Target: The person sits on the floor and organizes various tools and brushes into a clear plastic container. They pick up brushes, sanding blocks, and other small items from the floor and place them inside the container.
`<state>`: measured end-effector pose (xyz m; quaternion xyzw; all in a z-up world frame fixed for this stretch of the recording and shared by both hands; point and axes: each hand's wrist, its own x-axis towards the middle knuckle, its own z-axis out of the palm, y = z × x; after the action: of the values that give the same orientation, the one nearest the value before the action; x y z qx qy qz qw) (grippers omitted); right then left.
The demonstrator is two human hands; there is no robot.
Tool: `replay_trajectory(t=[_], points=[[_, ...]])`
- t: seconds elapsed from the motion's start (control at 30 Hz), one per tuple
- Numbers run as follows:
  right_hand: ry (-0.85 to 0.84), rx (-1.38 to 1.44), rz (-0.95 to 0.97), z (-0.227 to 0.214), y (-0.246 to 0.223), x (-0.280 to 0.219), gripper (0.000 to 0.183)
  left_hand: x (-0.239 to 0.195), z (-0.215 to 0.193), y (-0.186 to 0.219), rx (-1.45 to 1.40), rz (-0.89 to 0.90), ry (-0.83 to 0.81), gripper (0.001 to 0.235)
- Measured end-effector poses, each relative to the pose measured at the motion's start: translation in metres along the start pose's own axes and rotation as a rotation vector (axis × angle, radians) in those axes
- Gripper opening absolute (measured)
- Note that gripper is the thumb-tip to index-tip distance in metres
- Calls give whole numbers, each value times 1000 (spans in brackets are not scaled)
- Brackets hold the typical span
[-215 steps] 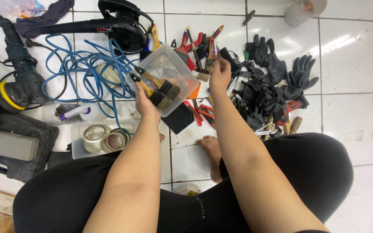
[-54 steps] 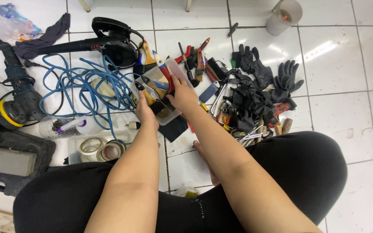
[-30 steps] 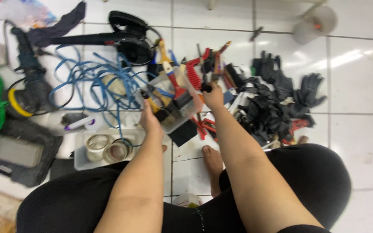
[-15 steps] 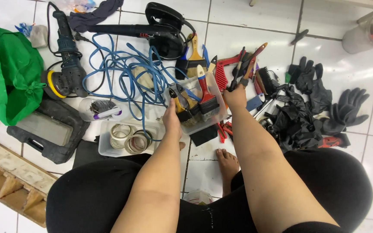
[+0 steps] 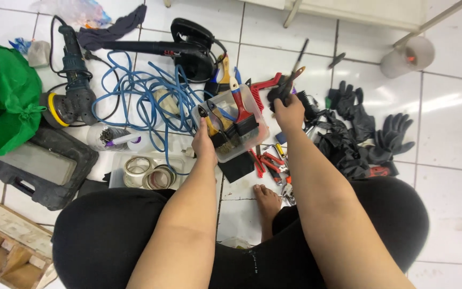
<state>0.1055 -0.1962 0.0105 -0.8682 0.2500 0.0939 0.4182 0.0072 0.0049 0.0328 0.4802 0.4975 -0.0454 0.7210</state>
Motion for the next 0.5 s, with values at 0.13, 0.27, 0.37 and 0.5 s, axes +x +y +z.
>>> replay_trajectory(t=[0.13, 0.27, 0.37, 0.5], points=[[-110, -50, -249, -29, -39, -21, 52, -32, 5, 28, -31, 19, -12, 82], [-304, -278, -480, -43, -71, -49, 51, -77, 10, 73, -52, 88, -103, 86], [-352, -278, -549, -38, -83, -75, 46, -96, 8, 92, -18, 136, -143, 86], [-320, -269, -673, -42, -98, -115, 34, -111, -3, 98, 25, 201, -189, 88]])
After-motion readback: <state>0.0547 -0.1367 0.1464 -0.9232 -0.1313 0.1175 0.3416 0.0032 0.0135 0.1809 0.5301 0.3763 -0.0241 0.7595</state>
